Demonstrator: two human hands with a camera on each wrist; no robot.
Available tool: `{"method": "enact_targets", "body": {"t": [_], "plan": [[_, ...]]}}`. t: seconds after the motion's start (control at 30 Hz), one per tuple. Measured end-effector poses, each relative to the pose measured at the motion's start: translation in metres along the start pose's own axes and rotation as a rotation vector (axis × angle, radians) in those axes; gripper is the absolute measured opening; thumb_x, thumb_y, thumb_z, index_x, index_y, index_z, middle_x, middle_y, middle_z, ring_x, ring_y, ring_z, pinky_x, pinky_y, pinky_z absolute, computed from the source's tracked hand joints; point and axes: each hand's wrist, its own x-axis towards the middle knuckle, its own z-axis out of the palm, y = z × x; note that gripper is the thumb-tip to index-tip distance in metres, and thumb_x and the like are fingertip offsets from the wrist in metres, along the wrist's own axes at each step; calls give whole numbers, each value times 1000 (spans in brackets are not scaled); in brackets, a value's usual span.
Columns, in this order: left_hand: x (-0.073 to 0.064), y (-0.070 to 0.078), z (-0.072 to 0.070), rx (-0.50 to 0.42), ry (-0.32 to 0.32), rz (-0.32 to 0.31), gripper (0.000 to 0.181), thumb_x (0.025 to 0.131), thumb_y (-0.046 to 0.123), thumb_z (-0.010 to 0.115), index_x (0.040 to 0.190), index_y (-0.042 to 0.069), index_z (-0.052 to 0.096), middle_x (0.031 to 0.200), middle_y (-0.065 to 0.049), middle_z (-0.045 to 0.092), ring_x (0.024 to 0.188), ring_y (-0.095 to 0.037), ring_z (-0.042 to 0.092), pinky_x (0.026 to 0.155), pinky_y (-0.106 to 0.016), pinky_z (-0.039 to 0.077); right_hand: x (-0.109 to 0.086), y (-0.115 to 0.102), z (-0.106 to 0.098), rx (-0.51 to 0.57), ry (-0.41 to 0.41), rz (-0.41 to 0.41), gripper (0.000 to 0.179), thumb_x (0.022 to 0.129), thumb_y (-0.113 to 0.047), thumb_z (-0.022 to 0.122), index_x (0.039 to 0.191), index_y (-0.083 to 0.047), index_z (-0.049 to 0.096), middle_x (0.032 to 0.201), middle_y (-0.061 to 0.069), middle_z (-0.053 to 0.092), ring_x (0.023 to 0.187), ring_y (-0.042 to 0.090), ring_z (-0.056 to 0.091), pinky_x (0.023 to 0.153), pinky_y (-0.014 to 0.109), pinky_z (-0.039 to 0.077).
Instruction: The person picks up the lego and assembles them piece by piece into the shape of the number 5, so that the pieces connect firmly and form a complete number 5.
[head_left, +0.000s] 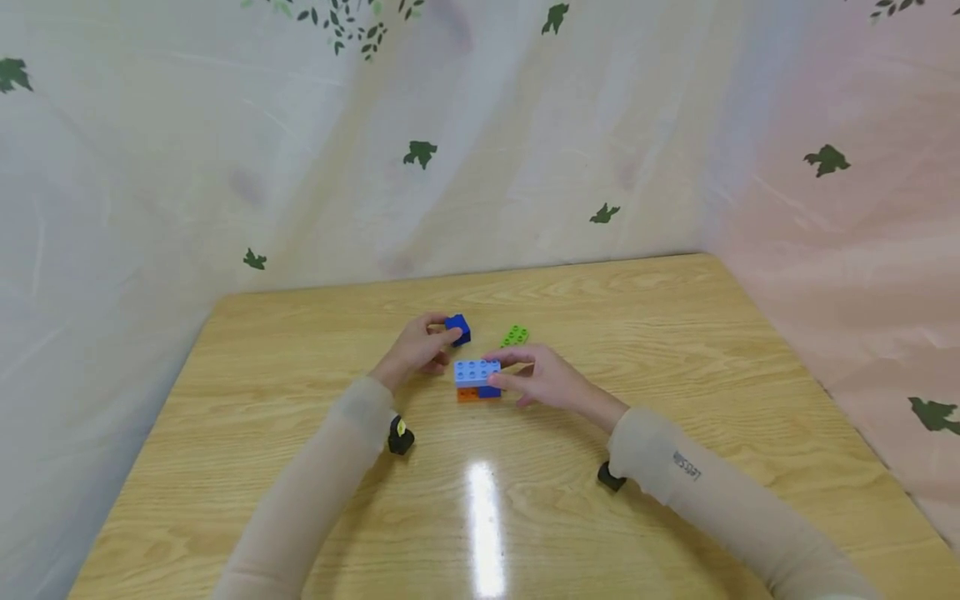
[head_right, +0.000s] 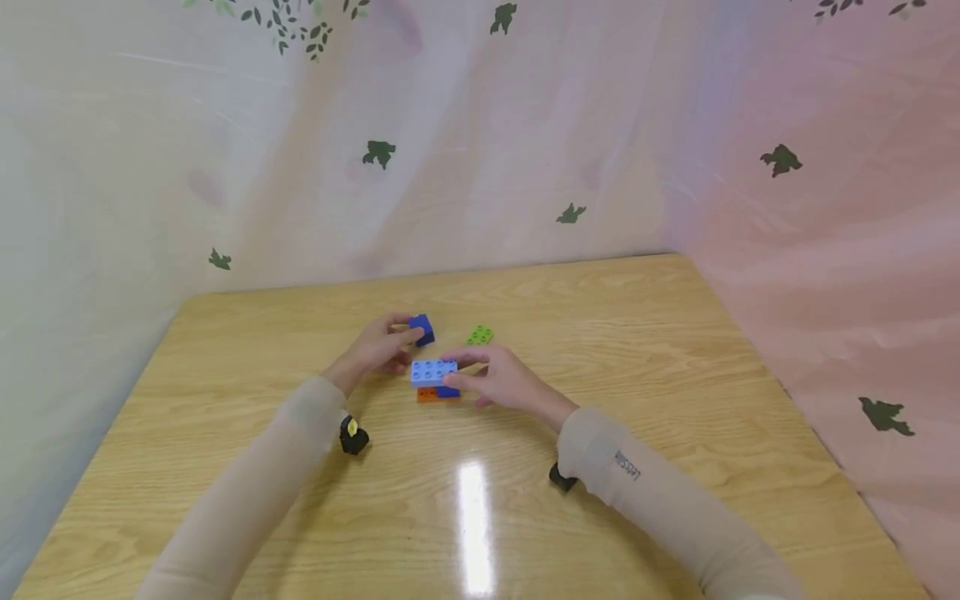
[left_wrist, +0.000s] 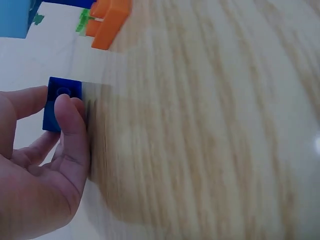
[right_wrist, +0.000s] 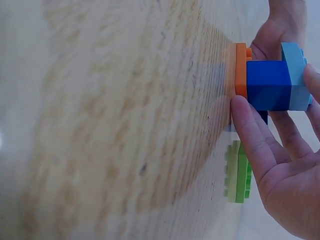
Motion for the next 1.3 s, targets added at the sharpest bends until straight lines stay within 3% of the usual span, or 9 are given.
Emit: {"method": "enact_targets", "body": {"t": [0.23,0.33,0.53,0.63,0.77,0.87,1.03,1.17,1.3], "plan": [[-4,7,3,72,-49,62,58,102,32,64,151,15,40,126,-15,59,75,-20,61,61,-27,55,-2,-3,-3,4,24,21,44,96,-31,73,137,-15,64,134,14,60,103,29,70,69,44,62],[-5,5,4,113,-45,102,54,101,23,65,149,10,43,121,-15,60,73,-20,61,60,-27,54,-3,-3,-3,0,22,14,45,97,-32,72,137,-15,64,135,14,60,103,29,70,70,44,62],[-5,4,13,502,-53,310,40,98,21,67,133,3,61,117,-14,65,96,-25,61,84,-38,52,-7,-2,-5,1,24,15,46,97,-32,72,138,-16,63,137,13,59,102,29,70,70,43,62],[-4,7,15,597,-40,349,50,97,26,70,140,6,55,117,-15,63,103,-29,57,89,-45,49,-7,-2,-4,1,26,26,46,97,-33,72,139,-17,63,138,11,58,101,28,70,70,43,62],[-1,11,13,600,-92,389,64,95,25,74,150,10,45,118,-19,62,105,-30,58,90,-47,50,-5,-3,-2,8,19,29,47,97,-31,72,139,-14,62,139,12,58,101,28,71,70,44,62],[4,12,13,598,-192,437,61,98,20,70,153,14,44,127,-17,61,112,-29,58,96,-47,49,-5,-4,1,11,11,23,46,98,-29,71,139,-12,61,139,15,58,101,30,71,70,45,62],[11,10,14,575,-328,456,53,101,23,65,151,21,50,134,-11,61,118,-25,57,102,-48,46,-5,-4,6,20,1,21,46,99,-28,70,139,-9,61,140,18,57,102,34,70,71,46,61],[14,10,14,554,-354,471,43,100,25,66,142,22,59,130,-7,63,117,-23,56,104,-47,44,-5,-4,8,22,2,17,46,99,-29,70,139,-10,61,139,18,57,102,32,71,71,46,62],[13,10,13,540,-332,471,36,100,22,67,135,16,63,126,-9,64,115,-25,56,103,-47,44,-6,-4,8,23,0,16,46,98,-32,70,140,-14,61,137,16,58,101,30,71,70,45,62]]}}
